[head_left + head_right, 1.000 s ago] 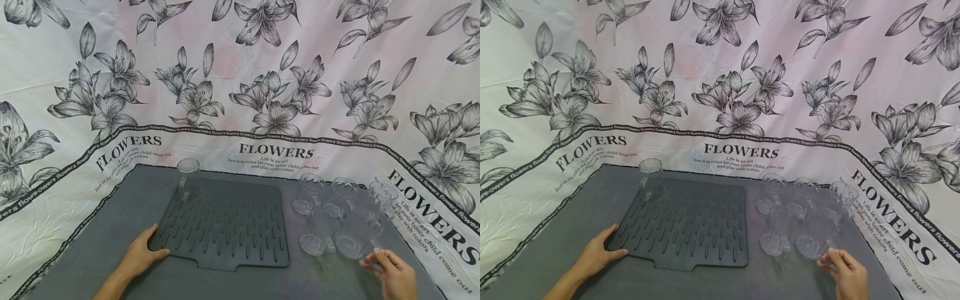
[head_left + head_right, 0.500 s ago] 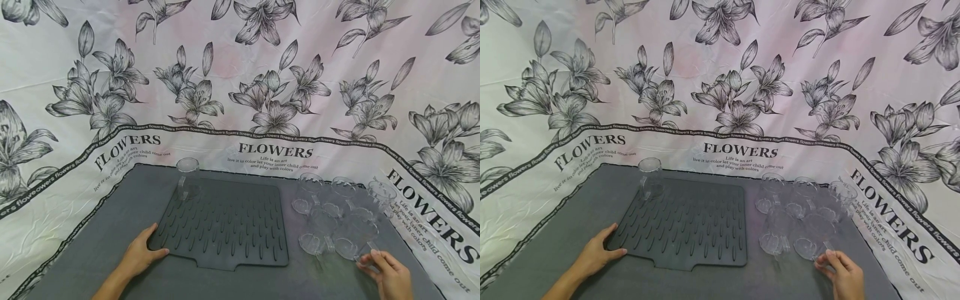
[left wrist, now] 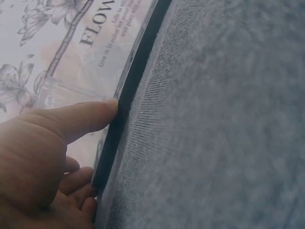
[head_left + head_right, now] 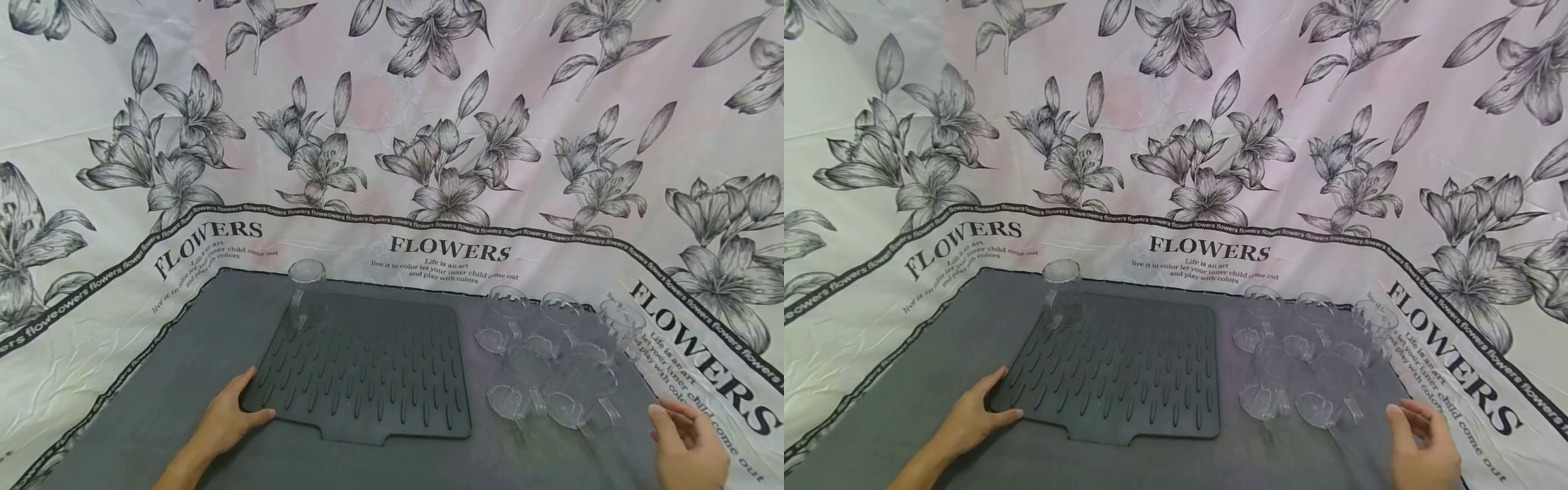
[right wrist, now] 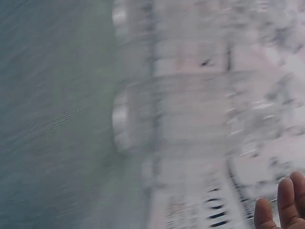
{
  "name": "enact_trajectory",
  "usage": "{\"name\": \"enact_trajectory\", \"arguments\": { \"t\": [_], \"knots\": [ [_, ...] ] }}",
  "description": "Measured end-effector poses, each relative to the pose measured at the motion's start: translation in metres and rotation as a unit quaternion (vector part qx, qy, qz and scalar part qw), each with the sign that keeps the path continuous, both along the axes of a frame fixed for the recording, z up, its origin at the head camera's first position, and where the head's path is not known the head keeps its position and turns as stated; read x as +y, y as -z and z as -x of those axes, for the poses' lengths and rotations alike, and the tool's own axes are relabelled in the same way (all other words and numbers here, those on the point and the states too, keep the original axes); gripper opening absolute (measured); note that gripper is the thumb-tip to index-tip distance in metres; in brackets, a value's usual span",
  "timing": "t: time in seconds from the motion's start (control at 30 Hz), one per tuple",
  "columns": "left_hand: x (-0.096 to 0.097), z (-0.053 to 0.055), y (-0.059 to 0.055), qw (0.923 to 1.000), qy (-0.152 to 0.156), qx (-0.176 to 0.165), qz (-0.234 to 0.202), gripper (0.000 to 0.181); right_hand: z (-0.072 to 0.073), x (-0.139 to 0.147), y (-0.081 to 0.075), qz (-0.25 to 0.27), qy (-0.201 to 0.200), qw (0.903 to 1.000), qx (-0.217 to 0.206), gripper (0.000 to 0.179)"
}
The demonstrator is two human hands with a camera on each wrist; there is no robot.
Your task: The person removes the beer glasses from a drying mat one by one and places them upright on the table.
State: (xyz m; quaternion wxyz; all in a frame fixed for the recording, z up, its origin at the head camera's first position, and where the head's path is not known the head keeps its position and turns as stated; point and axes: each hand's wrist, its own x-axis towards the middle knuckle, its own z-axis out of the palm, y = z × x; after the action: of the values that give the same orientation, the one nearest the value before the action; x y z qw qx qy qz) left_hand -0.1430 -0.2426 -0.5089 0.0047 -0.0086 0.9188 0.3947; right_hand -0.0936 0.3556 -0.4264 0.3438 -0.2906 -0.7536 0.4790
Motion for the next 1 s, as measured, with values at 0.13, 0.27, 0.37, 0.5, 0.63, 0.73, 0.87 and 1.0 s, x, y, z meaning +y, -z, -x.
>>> {"name": "enact_trajectory", "arguments": {
  "t": [0.13, 0.27, 0.37, 0.5, 0.63, 0.73, 0.87, 1.0],
  "knots": [
    [-0.001, 0.0, 0.001, 1.0, 0.001, 0.002, -0.004, 0.102, -0.01, -0.018, -0.025, 0.014, -0.008, 0.9961, 0.086, 0.018],
    [-0.003, 0.001, 0.0, 1.0, 0.002, -0.002, -0.003, 0.104, -0.017, -0.04, -0.048, 0.073, -0.058, 0.9797, 0.177, 0.018],
    [-0.003, 0.001, -0.001, 1.0, 0.004, -0.003, -0.005, 0.105, -0.021, -0.056, -0.063, 0.119, -0.113, 0.9546, 0.248, 0.021],
    [-0.004, -0.001, -0.001, 0.9999, 0.002, -0.005, -0.009, 0.103, -0.021, -0.077, -0.078, 0.135, -0.222, 0.9105, 0.322, 0.024],
    [-0.003, -0.001, -0.001, 1.0, 0.005, -0.002, -0.007, 0.103, -0.019, -0.096, -0.091, 0.13, -0.359, 0.8524, 0.357, 0.027],
    [-0.003, 0.0, -0.001, 1.0, 0.002, -0.001, -0.005, 0.104, -0.014, -0.113, -0.1, 0.139, -0.444, 0.7996, 0.379, 0.029],
    [-0.005, 0.001, 0.0, 1.0, 0.004, -0.003, -0.007, 0.104, -0.002, -0.137, -0.108, 0.136, -0.503, 0.7593, 0.389, 0.03],
    [-0.006, 0.001, 0.002, 0.9997, 0.015, 0.002, -0.019, 0.104, 0.01, -0.16, -0.112, 0.099, -0.527, 0.7599, 0.368, 0.029]
  ]
}}
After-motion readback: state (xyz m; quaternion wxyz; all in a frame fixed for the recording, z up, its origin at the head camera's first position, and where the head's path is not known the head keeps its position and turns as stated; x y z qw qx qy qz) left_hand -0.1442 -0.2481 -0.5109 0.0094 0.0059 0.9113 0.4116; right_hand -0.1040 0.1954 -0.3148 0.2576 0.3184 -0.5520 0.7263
